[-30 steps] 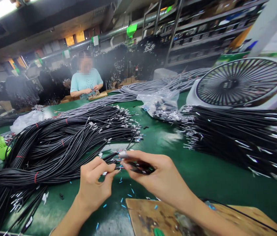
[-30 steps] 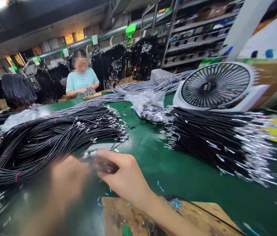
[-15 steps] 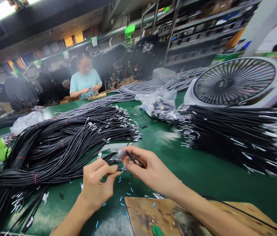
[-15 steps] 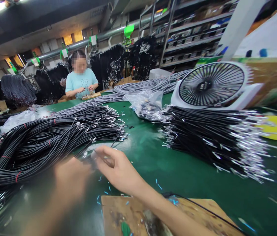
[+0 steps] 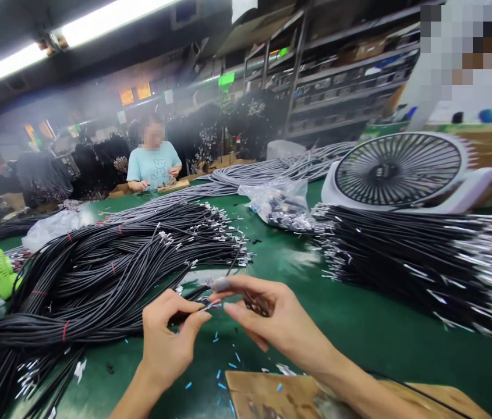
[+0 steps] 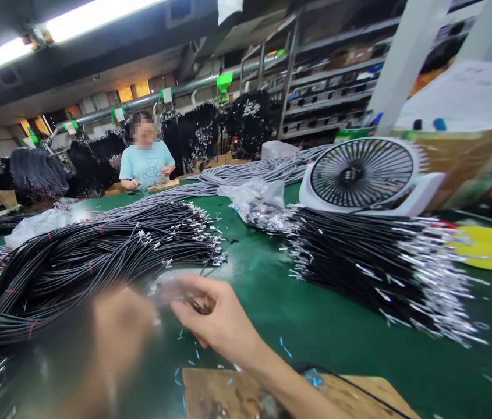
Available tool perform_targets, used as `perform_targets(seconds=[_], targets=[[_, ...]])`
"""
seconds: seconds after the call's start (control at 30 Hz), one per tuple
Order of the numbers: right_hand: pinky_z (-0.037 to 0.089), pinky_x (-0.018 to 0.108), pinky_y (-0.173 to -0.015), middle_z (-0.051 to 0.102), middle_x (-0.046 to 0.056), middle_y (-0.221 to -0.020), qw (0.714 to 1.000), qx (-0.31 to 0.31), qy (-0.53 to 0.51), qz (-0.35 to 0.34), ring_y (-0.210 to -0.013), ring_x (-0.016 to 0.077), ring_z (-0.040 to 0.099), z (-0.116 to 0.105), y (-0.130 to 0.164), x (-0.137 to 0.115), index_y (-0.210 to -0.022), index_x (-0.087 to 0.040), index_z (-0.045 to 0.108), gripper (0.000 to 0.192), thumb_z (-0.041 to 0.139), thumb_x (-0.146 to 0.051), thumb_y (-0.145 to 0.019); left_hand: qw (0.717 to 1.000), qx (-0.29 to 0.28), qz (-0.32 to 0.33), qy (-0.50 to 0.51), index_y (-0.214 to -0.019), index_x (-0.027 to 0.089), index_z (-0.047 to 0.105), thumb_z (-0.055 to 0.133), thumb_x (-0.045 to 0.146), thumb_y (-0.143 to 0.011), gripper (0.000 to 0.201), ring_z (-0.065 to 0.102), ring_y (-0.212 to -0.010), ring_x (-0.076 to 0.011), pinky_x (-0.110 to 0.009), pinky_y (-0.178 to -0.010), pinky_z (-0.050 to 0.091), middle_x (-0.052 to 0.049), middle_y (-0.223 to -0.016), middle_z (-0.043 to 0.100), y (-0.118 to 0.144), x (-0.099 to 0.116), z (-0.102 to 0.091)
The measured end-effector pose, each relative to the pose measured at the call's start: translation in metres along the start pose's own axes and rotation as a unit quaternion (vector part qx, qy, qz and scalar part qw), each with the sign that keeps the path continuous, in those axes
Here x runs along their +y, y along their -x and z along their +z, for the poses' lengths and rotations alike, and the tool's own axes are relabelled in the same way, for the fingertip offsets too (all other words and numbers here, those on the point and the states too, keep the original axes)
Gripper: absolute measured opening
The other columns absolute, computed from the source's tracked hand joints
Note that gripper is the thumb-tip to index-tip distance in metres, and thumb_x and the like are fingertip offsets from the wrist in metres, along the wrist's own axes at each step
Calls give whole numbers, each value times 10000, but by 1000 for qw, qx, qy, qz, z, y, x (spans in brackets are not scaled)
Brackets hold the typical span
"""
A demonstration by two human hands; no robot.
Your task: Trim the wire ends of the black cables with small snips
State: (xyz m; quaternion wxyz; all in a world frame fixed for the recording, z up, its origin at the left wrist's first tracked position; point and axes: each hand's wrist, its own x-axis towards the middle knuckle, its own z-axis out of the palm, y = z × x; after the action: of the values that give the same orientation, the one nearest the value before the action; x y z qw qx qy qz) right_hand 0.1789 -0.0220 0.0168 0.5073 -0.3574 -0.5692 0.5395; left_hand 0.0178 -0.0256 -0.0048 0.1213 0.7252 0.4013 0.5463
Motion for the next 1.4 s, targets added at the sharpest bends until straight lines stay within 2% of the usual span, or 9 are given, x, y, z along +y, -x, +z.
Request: perform_targets(seconds=[0.07, 0.23, 0.4, 0.63, 0.8, 0.9, 1.07, 1.2, 1.4], targets=[[281, 162, -314, 690, 60, -816, 1000, 24, 6, -2, -345, 10, 334, 0, 1, 2, -903, -155, 678, 276, 660, -336, -695, 1000, 10, 8, 1, -618, 168, 625, 633, 163, -747, 129, 472, -437, -74, -169, -420, 367, 36, -521, 540, 1, 0, 1], [280, 167, -307, 677, 73, -761, 999, 2, 40, 2, -336, 14, 334, -6, -2, 11, -902, -129, 677, 332, 650, -407, -722, 999, 25, 32, -2, -609, 162, 611, 620, 170, -759, 151, 463, -429, -75, -172, -408, 369, 33, -510, 525, 1, 2, 2], [270, 173, -312, 632, 35, -657, 998, 4, 57, -7, -333, 23, 336, -8, -4, 12, -886, -134, 688, 332, 649, -420, -722, 998, 19, 45, -26, -621, 160, 625, 596, 167, -775, 157, 486, -452, -85, -179, -419, 383, 17, -525, 545, 2, 4, 2], [229, 174, -293, 515, -29, -493, 995, 33, 71, -59, -338, 40, 306, -4, -6, 9, -687, -146, 677, 155, 664, -300, -672, 998, 28, 54, -25, -627, 163, 612, 594, 153, -770, 144, 488, -464, -86, -183, -434, 386, 17, -537, 555, 2, 2, 4], [336, 179, -369, 554, -19, -512, 993, -3, 89, -81, -401, 65, 376, -4, -8, 11, -675, -151, 689, 129, 626, -263, -686, 998, 26, 48, -20, -637, 167, 609, 602, 150, -768, 132, 490, -482, -88, -182, -445, 390, 18, -546, 552, 4, 1, 4], [395, 192, -421, 611, -3, -570, 991, -28, 116, -67, -455, 89, 461, -3, -9, 11, -733, -152, 720, 163, 602, -254, -685, 999, 25, 33, -14, -646, 171, 613, 605, 156, -766, 122, 493, -482, -87, -179, -445, 385, 21, -551, 564, 5, 1, 4], [425, 196, -406, 705, 40, -702, 987, 20, 140, -77, -453, 101, 524, -1, -5, 9, -888, -150, 727, 267, 570, -241, -692, 1000, 11, -7, -23, -645, 174, 633, 585, 167, -776, 140, 502, -470, -88, -178, -433, 377, 18, -554, 593, 3, 1, 3], [465, 202, -416, 729, 51, -706, 983, 46, 142, -108, -477, 125, 586, -1, -2, 11, -927, -148, 716, 278, 594, -250, -699, 999, -5, -28, -19, -636, 172, 646, 593, 185, -761, 137, 504, -452, -92, -179, -414, 373, 14, -537, 591, 4, 2, 4], [508, 233, -471, 717, 20, -652, 953, 50, 247, -167, -498, 154, 622, -2, 1, 17, -936, -169, 722, 292, 554, -154, -697, 995, 16, -96, 1, -619, 159, 661, 599, 205, -741, 145, 513, -444, -97, -177, -408, 388, 2, -525, 601, 3, 4, 8]])
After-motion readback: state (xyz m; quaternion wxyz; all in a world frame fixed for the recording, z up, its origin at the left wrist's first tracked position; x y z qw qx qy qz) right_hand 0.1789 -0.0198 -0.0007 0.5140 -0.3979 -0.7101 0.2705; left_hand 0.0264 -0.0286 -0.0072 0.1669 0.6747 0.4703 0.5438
